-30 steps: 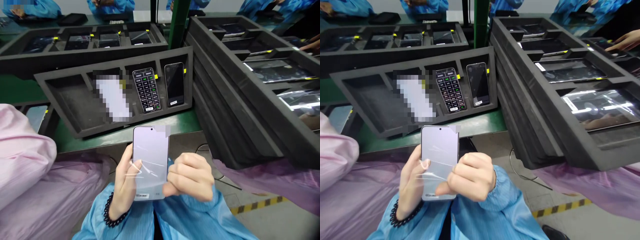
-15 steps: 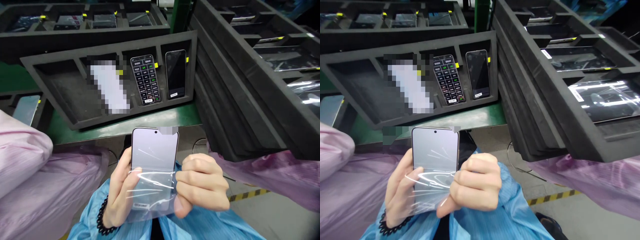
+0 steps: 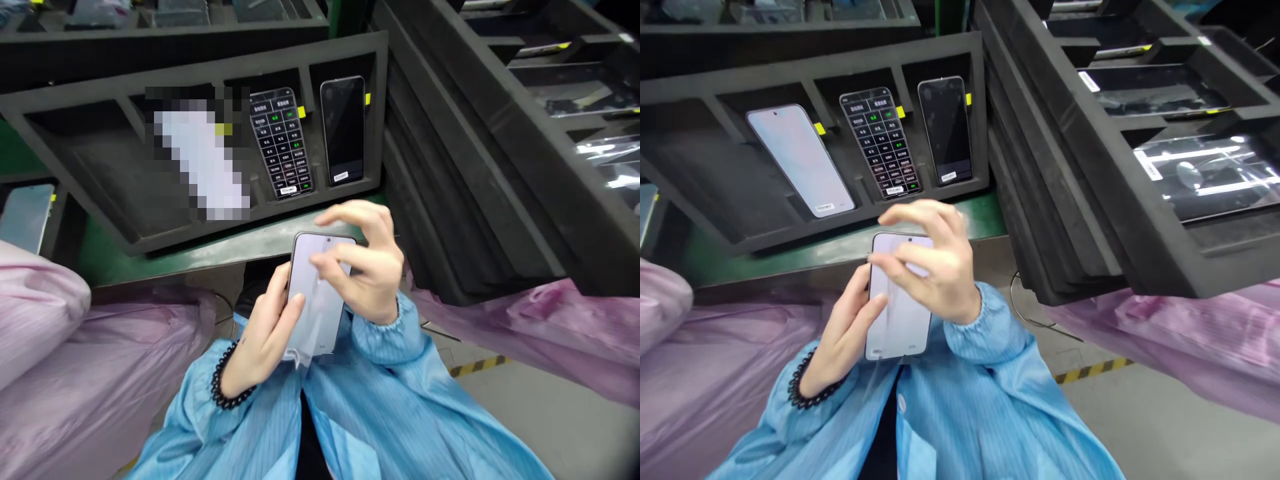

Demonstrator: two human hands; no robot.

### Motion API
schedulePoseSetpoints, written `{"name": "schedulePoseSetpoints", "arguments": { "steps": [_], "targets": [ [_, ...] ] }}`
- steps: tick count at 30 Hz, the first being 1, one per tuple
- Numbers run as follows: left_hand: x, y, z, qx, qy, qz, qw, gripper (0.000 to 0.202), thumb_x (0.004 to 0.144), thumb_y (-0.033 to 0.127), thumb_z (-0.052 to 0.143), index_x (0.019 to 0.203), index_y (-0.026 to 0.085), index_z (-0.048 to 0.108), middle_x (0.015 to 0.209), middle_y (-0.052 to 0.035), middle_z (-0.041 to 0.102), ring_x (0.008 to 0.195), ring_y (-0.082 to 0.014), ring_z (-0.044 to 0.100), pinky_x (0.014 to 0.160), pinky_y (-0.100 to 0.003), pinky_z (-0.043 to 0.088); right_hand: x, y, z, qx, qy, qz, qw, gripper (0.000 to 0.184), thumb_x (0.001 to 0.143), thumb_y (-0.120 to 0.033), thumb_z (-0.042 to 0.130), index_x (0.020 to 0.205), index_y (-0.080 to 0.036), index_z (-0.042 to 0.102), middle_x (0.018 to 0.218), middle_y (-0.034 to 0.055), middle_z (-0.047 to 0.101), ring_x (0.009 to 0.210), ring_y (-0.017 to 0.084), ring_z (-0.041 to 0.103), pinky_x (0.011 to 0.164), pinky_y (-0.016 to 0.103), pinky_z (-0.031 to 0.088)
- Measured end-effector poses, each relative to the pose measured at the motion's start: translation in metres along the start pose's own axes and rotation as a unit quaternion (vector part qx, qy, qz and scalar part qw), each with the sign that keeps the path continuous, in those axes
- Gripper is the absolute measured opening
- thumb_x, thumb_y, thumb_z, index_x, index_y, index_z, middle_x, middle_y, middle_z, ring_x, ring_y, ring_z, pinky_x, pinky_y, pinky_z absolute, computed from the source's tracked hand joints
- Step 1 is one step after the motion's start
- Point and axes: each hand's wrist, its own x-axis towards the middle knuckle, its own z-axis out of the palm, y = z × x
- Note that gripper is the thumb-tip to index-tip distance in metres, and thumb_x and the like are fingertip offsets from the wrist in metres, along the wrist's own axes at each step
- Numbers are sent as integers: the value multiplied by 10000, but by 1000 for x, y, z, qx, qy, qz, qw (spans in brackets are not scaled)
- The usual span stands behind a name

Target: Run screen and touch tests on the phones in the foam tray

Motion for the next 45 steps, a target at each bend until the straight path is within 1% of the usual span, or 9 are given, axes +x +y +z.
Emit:
{"name": "schedulePoseSetpoints", "arguments": {
  "steps": [5,10,18,24,29,31,35,43,45],
  "targets": [
    [15,7,2,-170,-3,-84,982,471,879,392,667,1305,192,641,1244,-86,694,1076,-274,676,863,-332,560,1,18,14,188,-65,168,966,456,1069,-415,445,732,-201,665,886,31,657,882,164,637,872,364,520],
    [18,22,3,-251,-2,-135,959,544,776,309,668,1300,163,633,1146,-94,722,1029,-296,690,828,-369,573,-1,28,22,231,-83,222,944,624,1059,-609,290,828,-189,689,952,69,637,899,181,649,802,343,550],
    [16,36,5,-254,-14,-130,958,545,773,283,650,1306,173,617,1139,-96,718,1043,-313,700,866,-405,583,10,26,23,197,-82,210,954,663,1073,-604,207,802,-182,640,930,59,640,913,160,662,839,322,565],
    [16,39,1,-237,-10,-145,961,547,774,286,686,1308,188,619,1143,-93,717,1032,-319,713,826,-400,603,12,25,24,157,-90,228,957,584,1105,-453,196,792,-219,629,943,31,687,878,150,674,830,303,569],
    [17,41,1,-243,-13,-148,959,552,762,283,729,1296,188,627,1098,-86,727,1006,-319,716,719,-346,602,11,25,22,50,-152,177,971,145,973,-380,640,881,-272,672,1083,32,689,983,212,683,860,347,585],
    [17,41,3,-235,3,-137,962,562,744,310,755,1280,189,638,1084,-86,728,1010,-324,713,701,-337,599,12,24,22,30,-165,156,973,100,934,-376,697,904,-281,692,1104,32,685,995,227,684,866,359,586],
    [14,39,5,-221,25,-122,967,571,738,367,775,1269,202,646,1112,-83,720,1029,-327,702,751,-368,603,13,21,21,41,-135,173,975,145,941,-405,688,888,-272,706,1034,38,688,981,243,682,884,398,591],
    [9,36,4,-222,15,-78,972,469,814,329,705,1259,191,658,1225,-88,686,1064,-278,683,688,-278,562,18,12,11,56,-116,209,969,242,988,-442,612,846,-259,683,985,46,668,962,234,668,881,394,591],
    [9,35,5,-213,26,-84,973,487,804,335,710,1270,206,655,1254,-79,679,1073,-269,681,733,-288,576,19,12,10,93,-107,206,968,325,1044,-427,492,823,-253,656,996,45,667,943,214,670,881,372,591]
  ]
}}
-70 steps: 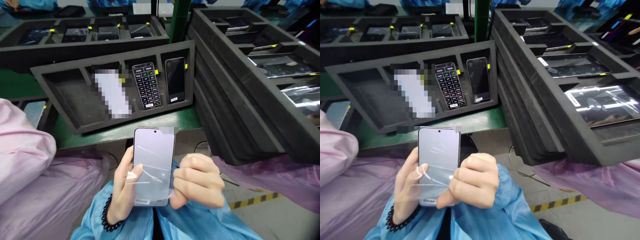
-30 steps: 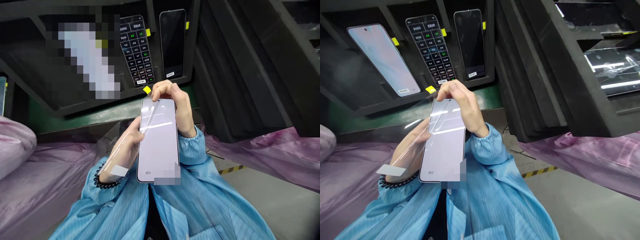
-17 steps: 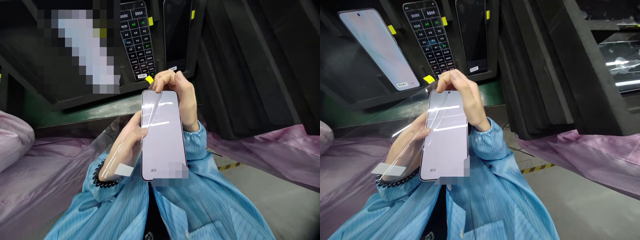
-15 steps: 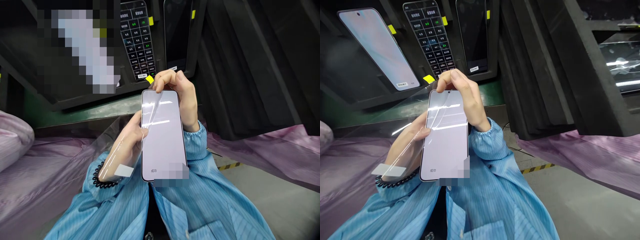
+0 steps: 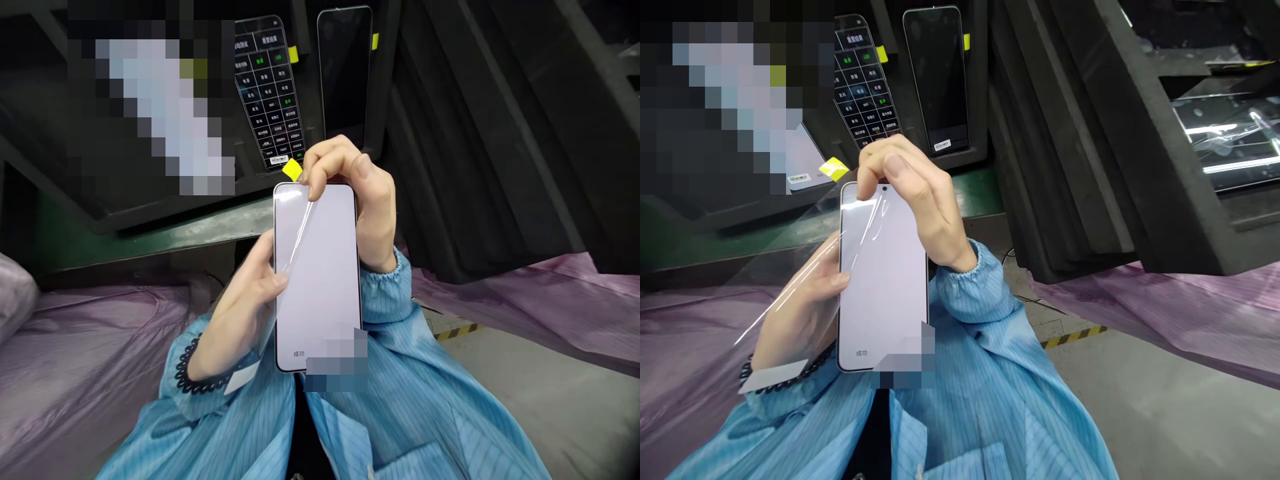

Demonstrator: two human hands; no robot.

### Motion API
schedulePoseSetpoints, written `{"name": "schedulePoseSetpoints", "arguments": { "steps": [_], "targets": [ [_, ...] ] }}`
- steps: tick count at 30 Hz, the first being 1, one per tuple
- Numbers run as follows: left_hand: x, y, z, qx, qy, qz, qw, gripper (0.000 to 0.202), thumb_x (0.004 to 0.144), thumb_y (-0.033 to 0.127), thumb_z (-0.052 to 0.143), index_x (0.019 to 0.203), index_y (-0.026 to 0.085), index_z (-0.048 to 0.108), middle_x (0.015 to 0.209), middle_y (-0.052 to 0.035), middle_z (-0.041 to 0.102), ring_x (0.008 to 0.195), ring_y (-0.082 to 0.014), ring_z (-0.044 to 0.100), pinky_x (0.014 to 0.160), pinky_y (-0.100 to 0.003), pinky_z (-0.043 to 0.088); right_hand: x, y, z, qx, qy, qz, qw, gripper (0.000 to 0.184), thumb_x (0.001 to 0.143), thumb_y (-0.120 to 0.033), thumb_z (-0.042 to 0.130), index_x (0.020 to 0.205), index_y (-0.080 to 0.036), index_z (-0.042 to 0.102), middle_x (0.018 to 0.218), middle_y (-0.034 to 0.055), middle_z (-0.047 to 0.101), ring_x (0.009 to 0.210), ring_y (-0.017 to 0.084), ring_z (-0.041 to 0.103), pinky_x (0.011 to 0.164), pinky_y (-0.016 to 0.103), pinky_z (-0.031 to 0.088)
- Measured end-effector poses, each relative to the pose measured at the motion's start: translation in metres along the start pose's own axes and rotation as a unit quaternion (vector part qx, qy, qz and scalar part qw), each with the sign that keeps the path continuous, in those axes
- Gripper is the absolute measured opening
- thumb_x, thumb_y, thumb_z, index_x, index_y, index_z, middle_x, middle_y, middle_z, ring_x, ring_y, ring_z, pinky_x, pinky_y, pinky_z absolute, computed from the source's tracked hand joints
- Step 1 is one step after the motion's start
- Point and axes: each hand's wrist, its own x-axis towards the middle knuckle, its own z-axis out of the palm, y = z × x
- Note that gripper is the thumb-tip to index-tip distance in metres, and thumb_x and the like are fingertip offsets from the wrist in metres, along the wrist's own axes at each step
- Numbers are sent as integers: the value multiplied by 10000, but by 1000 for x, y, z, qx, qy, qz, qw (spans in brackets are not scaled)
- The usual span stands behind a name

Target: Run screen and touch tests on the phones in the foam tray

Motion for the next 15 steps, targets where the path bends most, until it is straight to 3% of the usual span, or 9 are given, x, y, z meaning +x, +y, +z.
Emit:
{"name": "schedulePoseSetpoints", "arguments": {
  "steps": [2,4,6,8,10,12,14,15],
  "targets": [
    [1,0,-3,7,4,-2,1000,492,802,334,706,1278,216,656,1251,-69,685,1053,-252,687,730,-279,578,2,3,0,63,2,-19,998,493,1094,-404,287,749,-239,599,1032,52,673,960,189,669,912,350,585],
    [3,3,-13,16,13,-7,1000,493,800,326,712,1278,221,655,1182,-62,715,997,-243,701,665,-268,564,5,8,0,136,21,-43,990,572,1098,-400,187,681,-228,538,1083,61,680,1025,183,664,963,354,569],
    [8,12,-30,25,55,29,998,452,810,313,720,1250,236,657,1096,-42,739,1012,-251,700,647,-277,548,8,15,-1,203,53,-66,975,549,1084,-431,246,663,-221,528,1100,62,681,1073,196,653,988,379,552],
    [17,26,-55,52,130,130,982,357,859,289,691,1213,265,648,1144,-3,732,1172,-256,646,756,-327,544,10,24,-4,244,73,-78,964,495,1059,-443,333,680,-218,557,1064,57,678,1053,206,651,959,395,548],
    [30,45,-86,118,218,263,932,281,922,248,618,1198,298,625,1318,57,665,1370,-227,506,927,-406,491,8,34,-6,241,63,-70,966,482,1045,-455,360,686,-217,575,1028,59,671,1008,213,652,917,398,548],
    [43,65,-119,202,314,375,849,287,918,233,589,1194,309,597,1373,91,626,1445,-219,428,991,-463,448,6,42,-6,225,40,-46,973,486,1034,-475,366,690,-216,592,1002,64,671,981,225,650,903,399,537],
    [55,81,-149,283,370,397,791,331,970,250,522,1291,203,461,1435,56,561,1483,-218,360,964,-489,394,5,48,-4,217,10,-26,976,471,1023,-467,388,703,-212,622,981,67,676,965,230,644,910,394,516],
    [60,87,-161,308,383,379,784,360,992,284,488,1326,190,394,1467,63,517,1498,-228,332,963,-479,387,5,50,-2,218,-6,-21,976,459,1021,-451,400,712,-208,638,976,67,678,960,228,641,915,386,505]
  ]
}}
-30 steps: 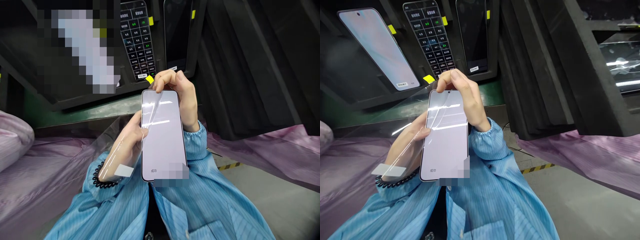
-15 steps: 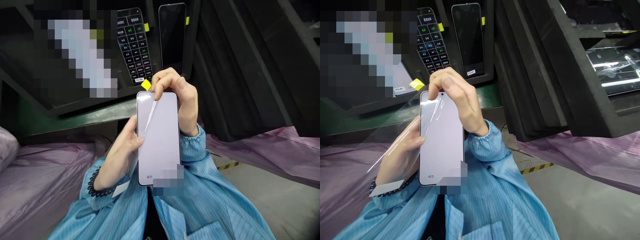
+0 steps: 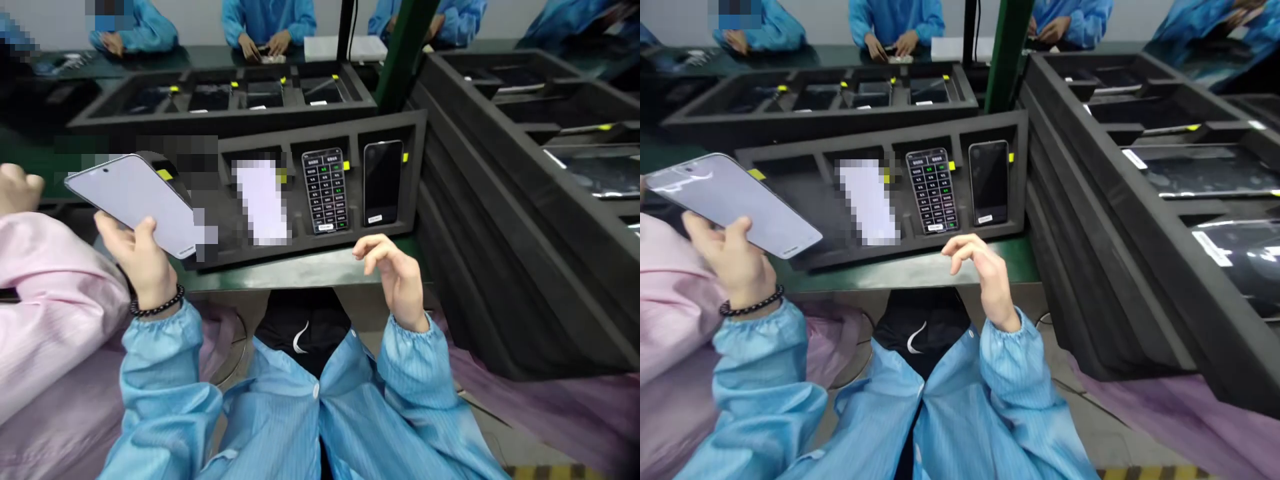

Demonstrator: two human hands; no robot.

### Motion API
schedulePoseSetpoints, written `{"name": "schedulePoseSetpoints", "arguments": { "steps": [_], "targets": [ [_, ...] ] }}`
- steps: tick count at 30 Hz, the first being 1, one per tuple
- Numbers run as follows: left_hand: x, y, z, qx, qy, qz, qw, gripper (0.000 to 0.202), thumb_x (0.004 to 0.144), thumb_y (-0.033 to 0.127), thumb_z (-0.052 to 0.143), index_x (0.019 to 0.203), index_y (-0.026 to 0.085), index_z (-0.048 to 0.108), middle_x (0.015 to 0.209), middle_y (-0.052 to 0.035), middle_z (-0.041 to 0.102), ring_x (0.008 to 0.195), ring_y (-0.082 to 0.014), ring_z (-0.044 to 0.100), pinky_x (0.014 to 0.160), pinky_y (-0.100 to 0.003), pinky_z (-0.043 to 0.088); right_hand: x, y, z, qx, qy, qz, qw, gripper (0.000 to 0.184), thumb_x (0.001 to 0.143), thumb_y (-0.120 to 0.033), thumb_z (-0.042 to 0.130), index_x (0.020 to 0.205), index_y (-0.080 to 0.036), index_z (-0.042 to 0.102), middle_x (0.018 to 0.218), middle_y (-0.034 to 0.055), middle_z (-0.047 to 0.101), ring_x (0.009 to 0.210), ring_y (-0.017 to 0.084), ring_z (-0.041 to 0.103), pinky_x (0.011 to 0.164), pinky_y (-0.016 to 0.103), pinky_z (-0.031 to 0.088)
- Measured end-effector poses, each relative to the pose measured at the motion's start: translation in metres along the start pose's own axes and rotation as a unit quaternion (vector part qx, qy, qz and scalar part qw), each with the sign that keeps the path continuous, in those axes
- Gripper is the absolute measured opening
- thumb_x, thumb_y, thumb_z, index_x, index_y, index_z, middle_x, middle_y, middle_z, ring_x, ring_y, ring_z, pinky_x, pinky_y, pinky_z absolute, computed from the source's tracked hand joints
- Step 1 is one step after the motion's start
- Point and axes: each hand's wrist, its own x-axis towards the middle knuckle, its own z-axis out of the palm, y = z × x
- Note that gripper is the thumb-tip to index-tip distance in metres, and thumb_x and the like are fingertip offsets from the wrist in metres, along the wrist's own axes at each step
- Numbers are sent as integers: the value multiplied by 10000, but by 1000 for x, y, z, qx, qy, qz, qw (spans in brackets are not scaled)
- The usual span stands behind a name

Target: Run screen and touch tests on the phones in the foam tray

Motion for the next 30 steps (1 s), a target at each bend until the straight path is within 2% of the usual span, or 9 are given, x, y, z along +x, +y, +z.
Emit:
{"name": "schedulePoseSetpoints", "arguments": {
  "steps": [2,4,7,12,18,21,24,27,30],
  "targets": [
    [17,-15,-4,33,-20,-16,999,380,1025,351,421,1343,171,316,1483,70,467,1494,-240,328,974,-453,381,2,4,5,8,-33,6,999,429,1025,-408,421,734,-202,661,980,62,681,958,216,633,922,362,485],
    [27,-29,-4,34,-57,-29,997,385,1011,429,447,1296,180,378,1407,87,523,1434,-225,425,1021,-406,405,8,6,13,15,-68,5,998,407,1034,-377,429,756,-201,669,985,54,682,959,200,625,924,334,470],
    [34,-53,1,36,-89,-15,995,474,923,557,585,1193,172,524,1232,20,636,1273,-221,578,1085,-382,437,19,8,30,0,-116,4,993,399,1049,-369,421,782,-202,665,987,51,684,961,192,616,938,318,449],
    [45,-84,12,-8,-73,45,996,591,818,635,689,1172,170,599,1146,-107,683,1111,-265,650,1045,-419,504,36,20,57,-53,-183,16,981,414,1076,-354,383,791,-203,643,995,50,677,986,185,608,958,311,418],
    [56,-87,30,-122,-36,82,988,602,845,595,706,1249,169,576,1267,-144,666,1185,-257,647,1082,-390,496,51,30,74,-81,-227,-1,971,412,1087,-351,373,803,-206,634,999,46,677,982,173,612,931,303,428],
    [49,-86,32,-13,-40,104,994,626,872,608,663,1304,161,586,1295,-163,638,1244,-299,599,1102,-441,470,54,34,75,-109,-229,-22,967,394,1087,-325,380,802,-208,626,970,37,680,961,165,615,915,301,435],
    [34,-90,28,158,28,137,977,581,882,517,682,1335,158,616,1365,-181,573,1320,-331,509,1182,-489,352,54,43,75,-152,-209,-47,965,372,1079,-277,390,792,-210,616,945,34,682,934,165,621,898,310,454],
    [19,-105,20,157,69,78,982,708,854,493,705,1425,111,537,1434,-216,511,1367,-340,462,1211,-488,305,49,56,79,-232,-140,-95,958,271,1055,-260,428,921,-206,658,1064,72,678,1030,198,613,949,349,478],
    [9,-126,8,20,3,-49,999,759,888,587,598,1470,119,467,1497,-206,486,1413,-315,452,1201,-455,356,43,68,89,-332,-114,-177,919,278,1034,-279,460,1218,-186,647,1306,139,609,1227,247,550,1046,408,481]
  ]
}}
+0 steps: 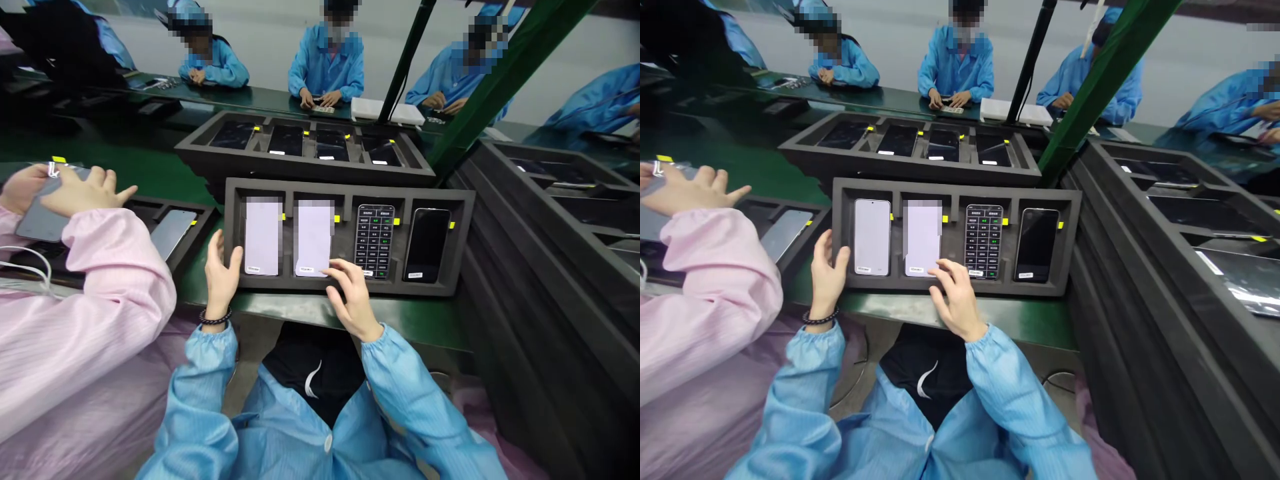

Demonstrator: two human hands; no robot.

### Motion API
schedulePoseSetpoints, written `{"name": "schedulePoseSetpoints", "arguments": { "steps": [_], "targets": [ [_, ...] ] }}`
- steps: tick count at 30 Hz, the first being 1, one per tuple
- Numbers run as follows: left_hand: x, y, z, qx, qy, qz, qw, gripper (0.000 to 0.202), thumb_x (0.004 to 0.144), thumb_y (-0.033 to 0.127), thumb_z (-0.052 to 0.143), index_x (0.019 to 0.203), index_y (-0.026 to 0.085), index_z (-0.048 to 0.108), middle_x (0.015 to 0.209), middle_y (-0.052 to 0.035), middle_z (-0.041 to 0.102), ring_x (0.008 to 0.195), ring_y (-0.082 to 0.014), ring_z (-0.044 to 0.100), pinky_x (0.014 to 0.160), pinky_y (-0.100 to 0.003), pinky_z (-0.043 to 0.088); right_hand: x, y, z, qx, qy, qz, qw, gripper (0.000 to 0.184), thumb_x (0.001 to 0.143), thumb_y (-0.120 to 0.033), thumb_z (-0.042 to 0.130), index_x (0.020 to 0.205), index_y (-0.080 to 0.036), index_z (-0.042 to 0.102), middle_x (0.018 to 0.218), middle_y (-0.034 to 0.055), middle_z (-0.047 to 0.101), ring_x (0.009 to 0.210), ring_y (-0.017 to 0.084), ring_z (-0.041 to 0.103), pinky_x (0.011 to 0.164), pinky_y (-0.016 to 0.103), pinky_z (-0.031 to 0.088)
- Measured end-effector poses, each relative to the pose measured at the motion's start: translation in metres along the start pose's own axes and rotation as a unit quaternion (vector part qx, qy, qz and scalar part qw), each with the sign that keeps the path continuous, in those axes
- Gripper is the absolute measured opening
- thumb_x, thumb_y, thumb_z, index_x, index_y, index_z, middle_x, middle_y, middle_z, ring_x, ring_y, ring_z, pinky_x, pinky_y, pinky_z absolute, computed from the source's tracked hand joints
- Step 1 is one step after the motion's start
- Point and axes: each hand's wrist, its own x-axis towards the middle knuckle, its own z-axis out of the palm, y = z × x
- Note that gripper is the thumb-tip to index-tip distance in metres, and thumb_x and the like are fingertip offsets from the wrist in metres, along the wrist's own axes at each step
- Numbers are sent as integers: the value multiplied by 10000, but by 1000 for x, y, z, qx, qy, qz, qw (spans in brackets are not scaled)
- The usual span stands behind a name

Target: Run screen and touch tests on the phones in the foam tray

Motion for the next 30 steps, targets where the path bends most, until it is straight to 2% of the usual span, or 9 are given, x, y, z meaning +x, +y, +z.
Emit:
{"name": "schedulePoseSetpoints", "arguments": {
  "steps": [2,3,6,8,15,30],
  "targets": [
    [-2,-10,-8,-58,-79,-50,994,715,899,638,530,1415,143,522,1455,-179,555,1362,-302,529,1157,-444,429,-1,-1,9,-71,-30,-55,996,360,1034,-296,462,1352,-196,600,1445,160,528,1332,266,490,1101,437,462],
    [-2,-13,-12,-68,-110,-60,990,719,869,657,560,1374,146,557,1405,-171,602,1315,-307,574,1124,-445,468,-1,-2,12,-102,-48,-74,991,390,1036,-309,466,1395,-206,578,1497,165,487,1374,274,461,1129,452,443],
    [-1,-14,-18,-60,-147,-77,984,802,679,596,793,1306,139,592,1311,-158,668,1224,-327,636,1079,-453,512,1,-4,19,-177,-86,-101,975,441,1037,-358,488,1450,-211,548,1579,176,421,1453,287,397,1201,495,365],
    [0,-11,-19,-47,-145,-82,985,830,627,531,850,1307,138,580,1318,-156,661,1224,-324,633,1091,-456,504,2,-5,21,-207,-100,-105,968,451,1038,-376,494,1453,-207,550,1592,172,422,1470,283,388,1222,499,336],
    [-3,-2,-16,-32,-145,-78,986,754,674,538,817,1271,148,569,1258,-137,670,1186,-310,648,1067,-447,512,1,-3,22,-223,-112,-102,963,462,1034,-375,508,1460,-200,549,1606,157,423,1472,271,410,1238,481,317],
    [-4,1,-17,-11,-140,-72,988,738,667,533,809,1252,151,571,1268,-142,660,1182,-313,638,1076,-460,492,1,-5,24,-216,-93,-103,966,419,1036,-310,498,1427,-182,576,1559,159,489,1397,263,497,1212,496,369]
  ]
}}
